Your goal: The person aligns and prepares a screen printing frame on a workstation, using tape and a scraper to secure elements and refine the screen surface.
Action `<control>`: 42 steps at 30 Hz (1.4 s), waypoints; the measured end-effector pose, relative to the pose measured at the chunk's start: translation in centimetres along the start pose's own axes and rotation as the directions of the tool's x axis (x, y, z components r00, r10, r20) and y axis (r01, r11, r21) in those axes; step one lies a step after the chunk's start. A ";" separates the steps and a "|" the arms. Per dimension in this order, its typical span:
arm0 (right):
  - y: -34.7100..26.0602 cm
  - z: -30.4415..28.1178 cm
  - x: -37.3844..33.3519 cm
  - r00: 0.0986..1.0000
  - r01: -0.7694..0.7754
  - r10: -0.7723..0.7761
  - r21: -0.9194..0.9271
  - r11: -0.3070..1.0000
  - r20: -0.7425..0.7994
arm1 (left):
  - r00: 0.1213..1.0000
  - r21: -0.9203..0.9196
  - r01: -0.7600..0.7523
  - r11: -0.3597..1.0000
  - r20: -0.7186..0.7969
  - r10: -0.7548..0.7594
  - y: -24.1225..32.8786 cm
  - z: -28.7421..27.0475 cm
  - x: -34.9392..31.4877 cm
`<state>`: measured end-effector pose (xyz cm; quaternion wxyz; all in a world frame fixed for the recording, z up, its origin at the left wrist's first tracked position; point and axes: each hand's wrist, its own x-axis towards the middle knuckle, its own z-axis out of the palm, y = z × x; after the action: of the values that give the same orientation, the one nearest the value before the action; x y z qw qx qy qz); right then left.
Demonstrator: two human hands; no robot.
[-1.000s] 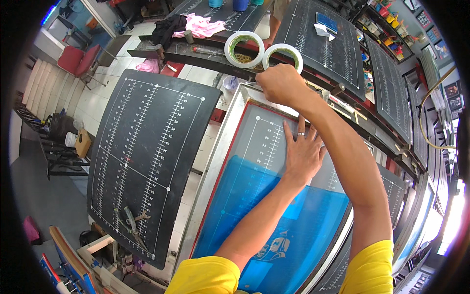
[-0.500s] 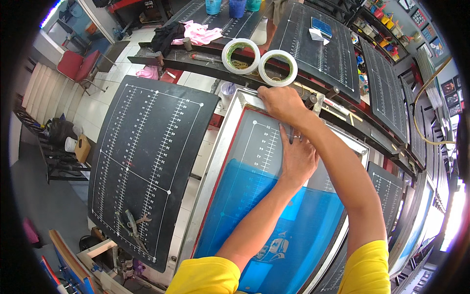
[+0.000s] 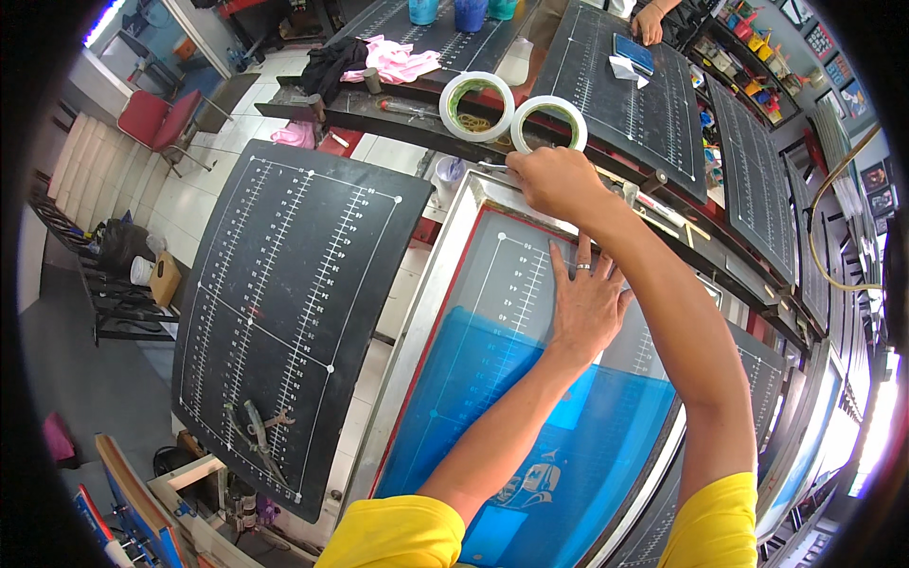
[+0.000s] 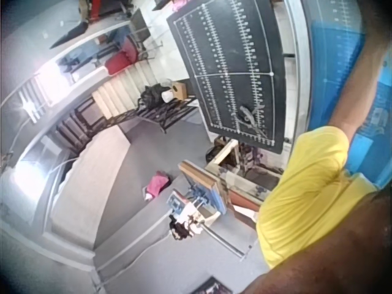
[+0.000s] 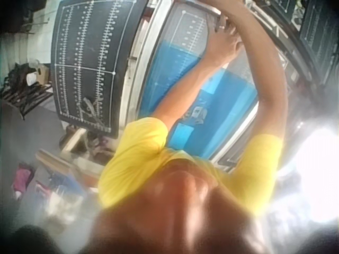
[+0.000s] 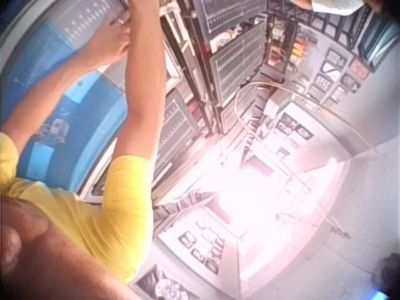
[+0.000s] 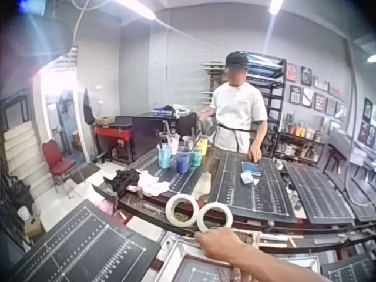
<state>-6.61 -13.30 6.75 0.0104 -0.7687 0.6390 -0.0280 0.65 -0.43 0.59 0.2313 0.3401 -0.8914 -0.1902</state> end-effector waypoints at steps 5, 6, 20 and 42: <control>0.0 -1.6 0.8 0.976 0.055 -0.015 -0.179 0.982 0.215 | 0.998 -0.013 -0.008 1.000 -0.059 0.008 -0.2 0.1 -0.1; 0.1 -1.7 0.8 0.985 0.034 -0.003 -0.178 0.983 0.173 | 0.997 -0.024 -0.010 1.000 -0.078 0.009 -0.2 0.1 0.0; -1.4 -3.7 4.3 0.991 0.118 -0.089 -0.345 0.931 0.098 | 1.000 -0.033 0.001 0.999 0.019 -0.001 -0.4 -0.1 0.0; 0.1 0.3 1.8 1.000 0.003 0.000 -0.192 0.981 0.013 | 0.998 -0.027 0.025 0.999 0.059 -0.023 -0.3 0.0 0.1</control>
<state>-6.40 -15.06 6.48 -0.0597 -0.7667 0.6380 0.0389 0.74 -0.73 0.45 0.2075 0.3418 -0.8909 -0.2154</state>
